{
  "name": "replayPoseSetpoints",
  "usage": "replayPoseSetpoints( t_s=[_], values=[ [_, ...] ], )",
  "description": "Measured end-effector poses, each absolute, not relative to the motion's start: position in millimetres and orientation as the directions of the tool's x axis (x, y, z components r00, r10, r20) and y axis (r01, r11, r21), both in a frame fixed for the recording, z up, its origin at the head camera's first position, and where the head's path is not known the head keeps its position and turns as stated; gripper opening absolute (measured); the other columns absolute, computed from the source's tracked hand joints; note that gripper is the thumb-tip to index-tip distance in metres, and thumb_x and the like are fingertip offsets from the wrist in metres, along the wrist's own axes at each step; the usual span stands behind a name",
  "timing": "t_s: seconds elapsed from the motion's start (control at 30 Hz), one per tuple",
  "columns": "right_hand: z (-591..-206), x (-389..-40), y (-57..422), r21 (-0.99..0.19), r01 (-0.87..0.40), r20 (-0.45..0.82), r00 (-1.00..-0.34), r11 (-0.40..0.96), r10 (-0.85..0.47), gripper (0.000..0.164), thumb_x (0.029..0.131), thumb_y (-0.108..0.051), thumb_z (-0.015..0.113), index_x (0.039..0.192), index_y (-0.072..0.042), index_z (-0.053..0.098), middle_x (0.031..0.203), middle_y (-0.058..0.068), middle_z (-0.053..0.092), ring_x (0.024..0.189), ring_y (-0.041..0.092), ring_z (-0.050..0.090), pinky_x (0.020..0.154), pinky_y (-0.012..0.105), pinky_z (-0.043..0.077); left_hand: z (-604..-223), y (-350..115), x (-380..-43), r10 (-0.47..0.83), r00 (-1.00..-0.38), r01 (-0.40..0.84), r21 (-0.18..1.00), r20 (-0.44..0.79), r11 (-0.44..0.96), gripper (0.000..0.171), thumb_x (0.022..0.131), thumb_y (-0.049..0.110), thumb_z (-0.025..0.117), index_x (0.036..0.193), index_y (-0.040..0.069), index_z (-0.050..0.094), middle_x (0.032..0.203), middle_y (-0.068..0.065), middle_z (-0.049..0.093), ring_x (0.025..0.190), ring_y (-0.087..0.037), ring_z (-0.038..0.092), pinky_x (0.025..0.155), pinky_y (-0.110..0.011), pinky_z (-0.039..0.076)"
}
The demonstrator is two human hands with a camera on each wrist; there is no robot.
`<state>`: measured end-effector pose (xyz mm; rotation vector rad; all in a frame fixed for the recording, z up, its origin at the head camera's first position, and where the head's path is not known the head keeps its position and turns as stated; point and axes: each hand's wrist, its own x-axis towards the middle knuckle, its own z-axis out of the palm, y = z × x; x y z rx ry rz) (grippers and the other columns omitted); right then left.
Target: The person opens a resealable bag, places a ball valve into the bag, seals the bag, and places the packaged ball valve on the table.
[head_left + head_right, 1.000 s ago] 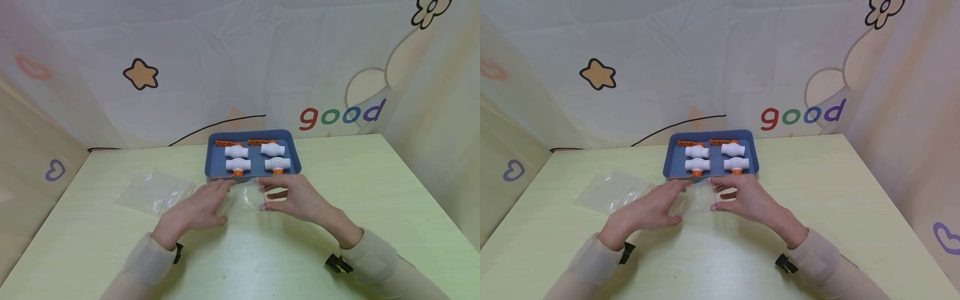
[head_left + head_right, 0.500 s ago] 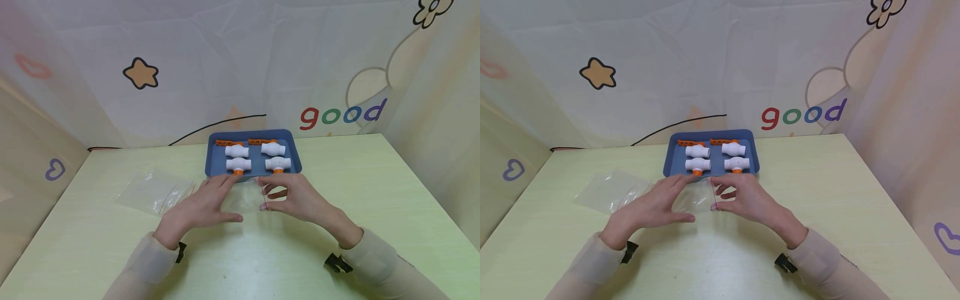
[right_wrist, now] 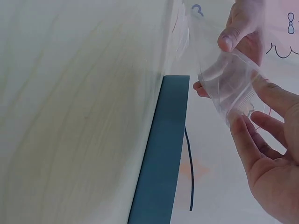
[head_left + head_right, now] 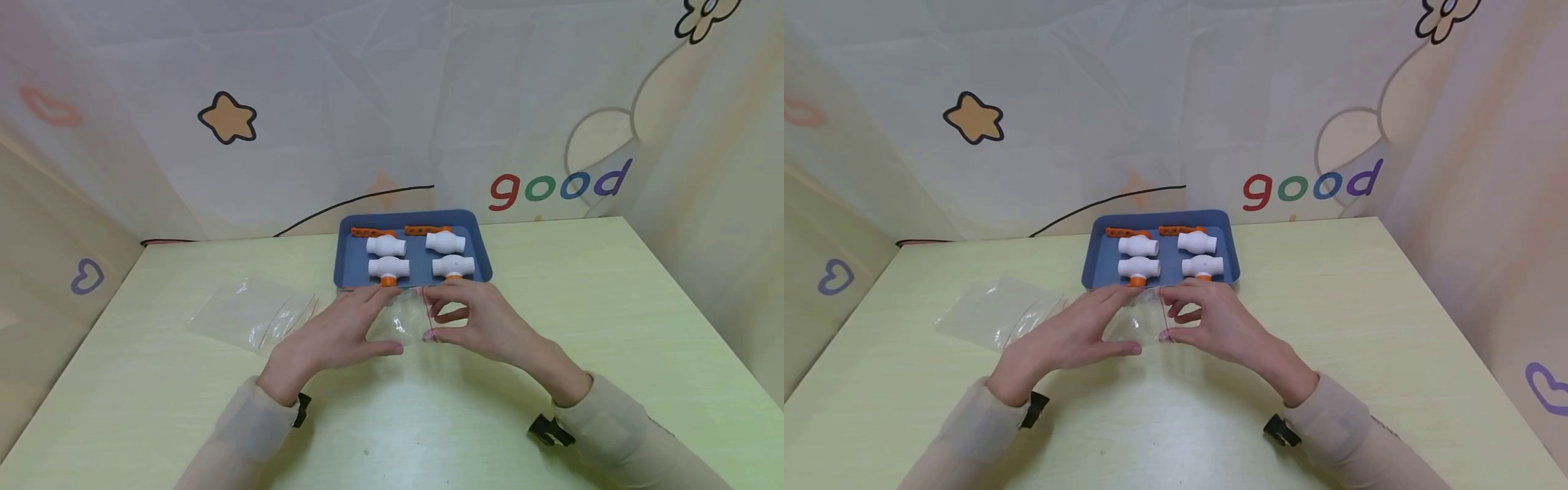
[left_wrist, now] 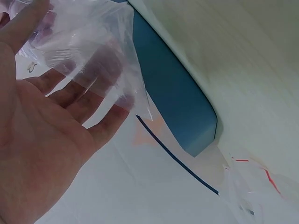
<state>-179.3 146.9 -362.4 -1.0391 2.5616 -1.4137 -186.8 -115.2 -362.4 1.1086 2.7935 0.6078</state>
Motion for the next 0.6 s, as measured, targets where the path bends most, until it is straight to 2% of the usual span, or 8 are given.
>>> replayPoseSetpoints(
  t_s=[0.2, 0.43, 0.6],
  values=[
    [-361.3, -178.7, 147.1, -0.766, -0.523, 0.258, -0.782, 0.374, -0.567, 0.051, 0.08, -0.006, 0.089, 0.127, -0.004, 0.07, 0.106, 0.002, 0.066, 0.095, 0.019, 0.07, 0.079, 0.035, 0.061, -363.5, -114.6, -187.9, 0.669, -0.739, 0.642, 0.388, 0.082, 0.661, 0.073, 0.091, 0.043, 0.079, 0.146, 0.007, 0.049, 0.138, -0.01, 0.058, 0.126, -0.025, 0.055, 0.11, -0.05, 0.038],
    [-363.7, -179.7, 146.8, -0.777, -0.516, 0.265, -0.788, 0.361, -0.556, 0.052, 0.082, -0.005, 0.087, 0.13, 0.0, 0.067, 0.11, 0.007, 0.067, 0.097, 0.023, 0.069, 0.082, 0.037, 0.06, -362.9, -115.5, -187.5, 0.659, -0.749, 0.627, 0.397, 0.07, 0.67, 0.073, 0.092, 0.044, 0.078, 0.147, 0.006, 0.049, 0.138, -0.01, 0.057, 0.125, -0.026, 0.055, 0.109, -0.049, 0.04],
    [-364.0, -178.9, 146.6, -0.771, -0.532, 0.293, -0.785, 0.35, -0.546, 0.05, 0.082, -0.003, 0.086, 0.129, -0.002, 0.068, 0.109, 0.006, 0.068, 0.098, 0.022, 0.069, 0.083, 0.039, 0.06, -364.4, -117.3, -188.6, 0.664, -0.742, 0.635, 0.407, 0.087, 0.656, 0.071, 0.092, 0.043, 0.078, 0.146, 0.006, 0.05, 0.13, -0.01, 0.062, 0.119, -0.025, 0.058, 0.105, -0.047, 0.044]
  ],
)
